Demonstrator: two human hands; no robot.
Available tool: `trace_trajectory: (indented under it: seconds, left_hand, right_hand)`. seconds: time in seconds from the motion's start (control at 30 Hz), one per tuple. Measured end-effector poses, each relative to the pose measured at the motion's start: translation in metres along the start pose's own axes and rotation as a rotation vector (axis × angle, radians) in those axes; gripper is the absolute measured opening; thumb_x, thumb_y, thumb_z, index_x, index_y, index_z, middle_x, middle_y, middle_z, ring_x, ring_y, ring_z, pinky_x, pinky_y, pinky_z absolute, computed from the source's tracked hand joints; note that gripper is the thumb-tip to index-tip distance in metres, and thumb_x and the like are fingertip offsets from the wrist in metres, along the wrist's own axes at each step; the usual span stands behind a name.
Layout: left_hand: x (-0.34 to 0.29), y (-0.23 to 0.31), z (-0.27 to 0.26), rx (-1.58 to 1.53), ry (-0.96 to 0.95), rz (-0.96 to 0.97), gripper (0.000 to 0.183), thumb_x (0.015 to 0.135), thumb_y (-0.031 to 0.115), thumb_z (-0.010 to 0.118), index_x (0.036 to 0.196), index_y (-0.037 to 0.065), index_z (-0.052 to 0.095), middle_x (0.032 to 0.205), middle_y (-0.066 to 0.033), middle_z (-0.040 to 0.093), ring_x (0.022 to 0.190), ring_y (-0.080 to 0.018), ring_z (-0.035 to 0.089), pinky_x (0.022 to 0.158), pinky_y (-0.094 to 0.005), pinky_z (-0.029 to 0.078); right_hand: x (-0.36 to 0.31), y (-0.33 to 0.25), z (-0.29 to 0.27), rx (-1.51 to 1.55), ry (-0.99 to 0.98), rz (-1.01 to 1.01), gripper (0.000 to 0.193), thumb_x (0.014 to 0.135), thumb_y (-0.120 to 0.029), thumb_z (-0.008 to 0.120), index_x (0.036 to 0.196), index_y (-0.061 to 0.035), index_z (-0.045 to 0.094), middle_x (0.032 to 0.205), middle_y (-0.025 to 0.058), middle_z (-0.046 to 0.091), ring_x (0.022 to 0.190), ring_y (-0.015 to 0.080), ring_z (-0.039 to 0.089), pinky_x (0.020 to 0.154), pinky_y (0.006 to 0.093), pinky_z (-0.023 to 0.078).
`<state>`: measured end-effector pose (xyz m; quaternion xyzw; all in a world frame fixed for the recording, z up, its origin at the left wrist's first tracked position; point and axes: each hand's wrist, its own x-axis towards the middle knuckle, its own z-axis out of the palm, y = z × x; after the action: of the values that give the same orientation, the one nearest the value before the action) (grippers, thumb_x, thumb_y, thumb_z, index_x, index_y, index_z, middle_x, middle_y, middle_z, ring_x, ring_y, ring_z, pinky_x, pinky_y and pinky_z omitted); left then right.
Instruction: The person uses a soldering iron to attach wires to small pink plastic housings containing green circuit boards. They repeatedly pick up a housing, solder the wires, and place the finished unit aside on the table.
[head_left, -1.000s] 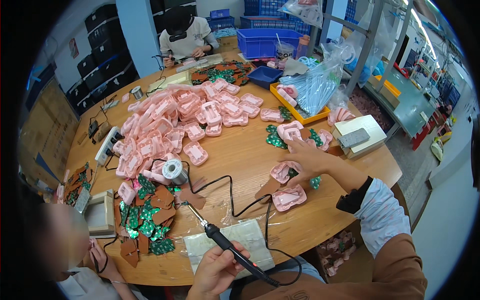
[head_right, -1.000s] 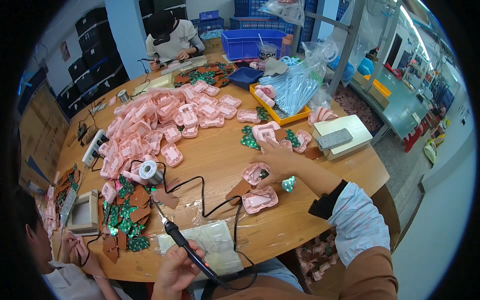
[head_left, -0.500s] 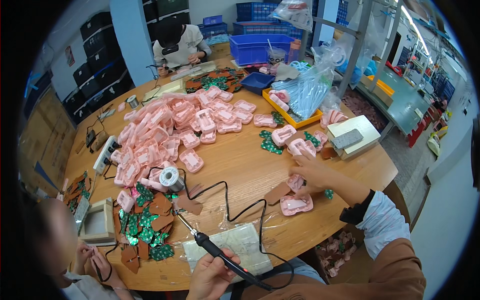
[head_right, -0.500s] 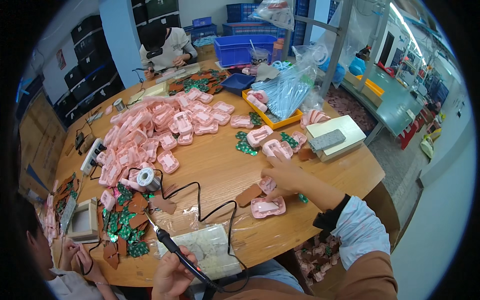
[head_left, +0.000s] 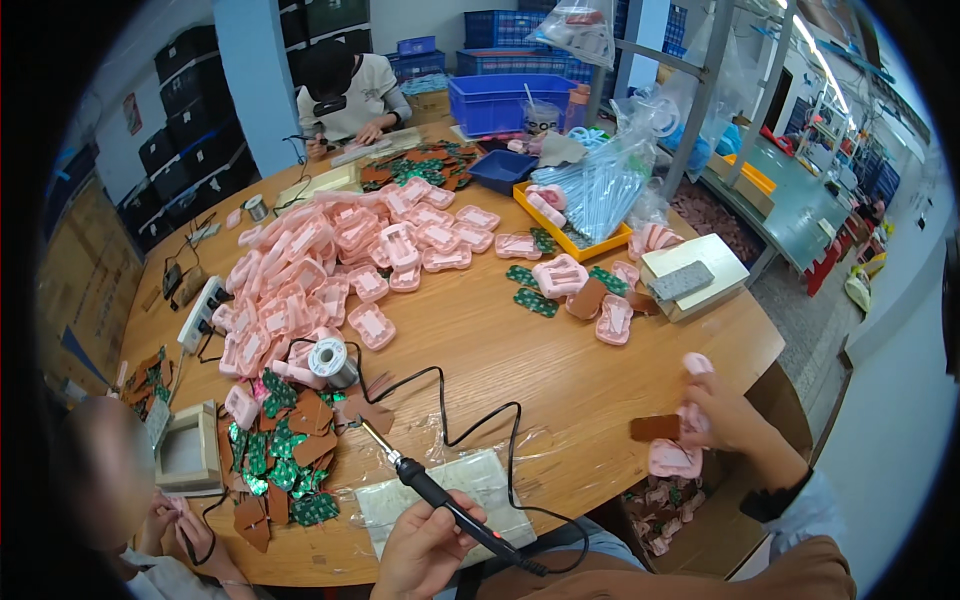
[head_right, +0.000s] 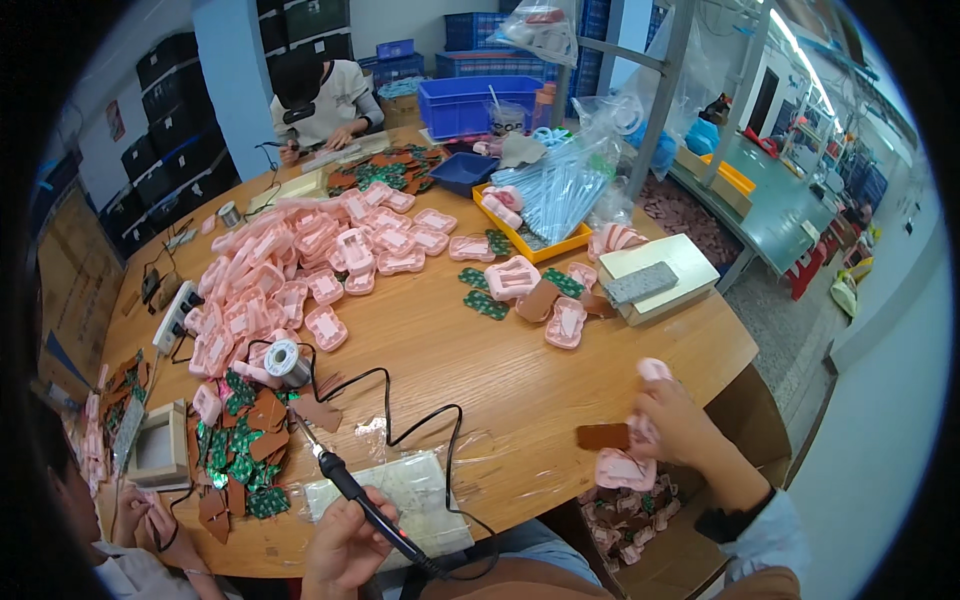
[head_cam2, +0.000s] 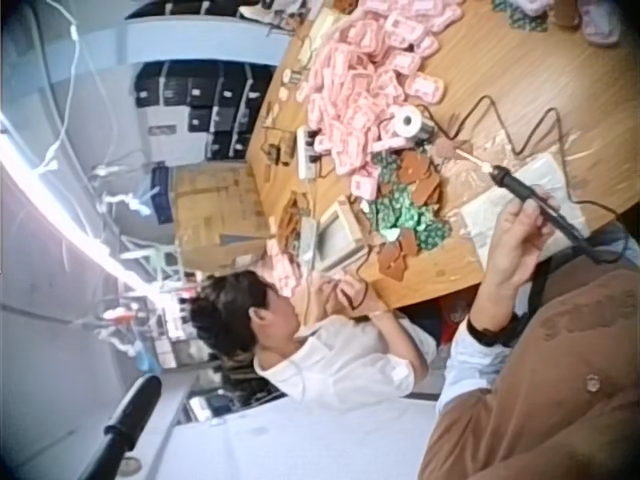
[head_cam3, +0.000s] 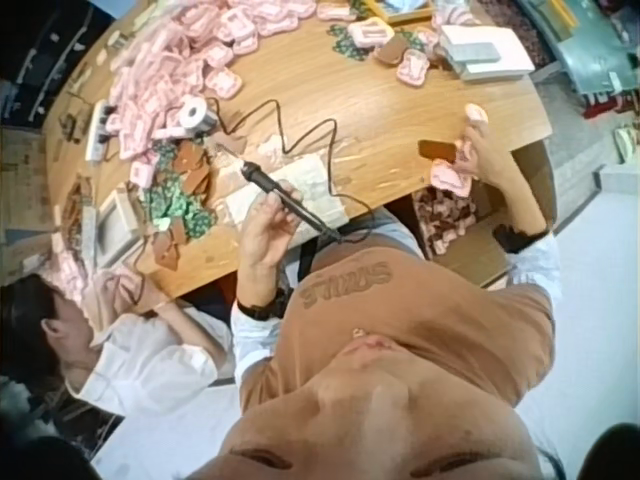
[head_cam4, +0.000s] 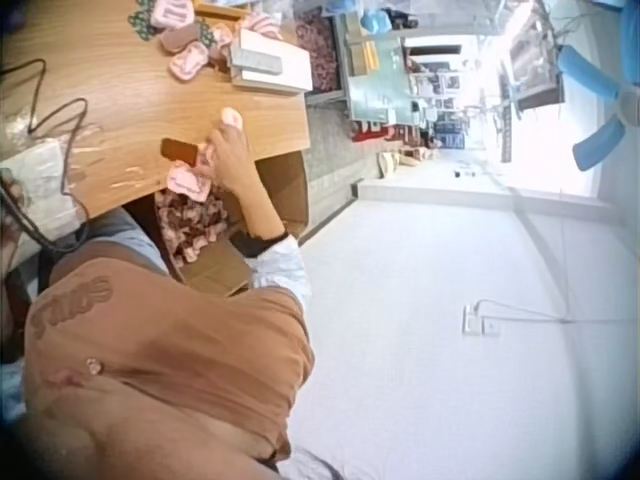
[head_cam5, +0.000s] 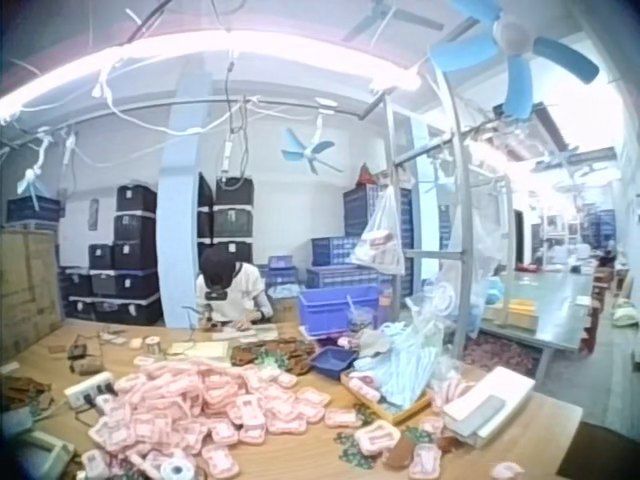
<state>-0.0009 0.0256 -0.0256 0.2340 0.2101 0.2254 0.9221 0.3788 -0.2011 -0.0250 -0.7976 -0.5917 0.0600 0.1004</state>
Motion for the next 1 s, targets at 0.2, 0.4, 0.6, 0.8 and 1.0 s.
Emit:
trace_trajectory:
  seconds: [0.2,0.4,0.6,0.8,1.0]
  left_hand:
    - [0.011,-0.001,0.006,-0.010,0.006,-0.057,0.032,0.090,0.020,0.065,0.112,-0.002,0.057,0.098,-0.0162,0.064,0.073,-0.0177,0.055,0.071,-0.0310,0.048]
    - [0.014,-0.005,0.007,-0.014,-0.033,-0.053,0.032,0.089,0.021,0.066,0.110,-0.002,0.058,0.098,-0.0164,0.064,0.072,-0.0176,0.055,0.072,-0.0316,0.049]
    - [0.007,-0.006,0.000,-0.026,-0.070,-0.028,0.028,0.092,0.018,0.062,0.112,-0.002,0.060,0.101,-0.0122,0.067,0.092,-0.0191,0.064,0.075,-0.0272,0.052]
    - [0.000,0.004,0.002,-0.039,-0.012,-0.019,0.028,0.093,0.018,0.062,0.112,-0.002,0.060,0.100,-0.0123,0.067,0.082,-0.0158,0.062,0.071,-0.0260,0.051]
    - [0.009,0.005,-0.001,-0.053,0.011,0.009,0.025,0.095,0.017,0.059,0.109,-0.003,0.061,0.095,-0.0081,0.064,0.075,-0.0117,0.055,0.067,-0.0232,0.046]
  right_hand:
    - [-0.062,0.007,-0.046,-0.132,-0.397,0.548,0.054,0.063,-0.030,0.082,0.108,-0.0099,0.060,0.113,0.0132,0.058,0.106,0.0347,0.057,0.089,0.0431,0.048]
    - [0.018,-0.002,-0.048,-0.110,-0.302,0.320,0.055,0.075,-0.037,0.074,0.120,-0.0086,0.058,0.116,0.0170,0.062,0.108,0.0353,0.058,0.091,0.0418,0.048]
    - [0.236,-0.020,0.008,0.172,0.213,-0.386,0.044,0.084,-0.037,0.067,0.115,-0.0074,0.057,0.106,0.0154,0.061,0.101,0.0361,0.057,0.088,0.0437,0.045]
    - [0.353,0.004,0.077,0.001,0.277,-0.295,0.039,0.088,-0.036,0.061,0.120,-0.0132,0.060,0.127,0.0168,0.052,0.122,0.0350,0.046,0.102,0.0450,0.038]
    - [0.341,-0.001,0.091,-0.147,0.147,-0.249,0.036,0.088,-0.042,0.057,0.112,-0.0159,0.062,0.128,0.0163,0.051,0.122,0.0362,0.045,0.100,0.0477,0.040]
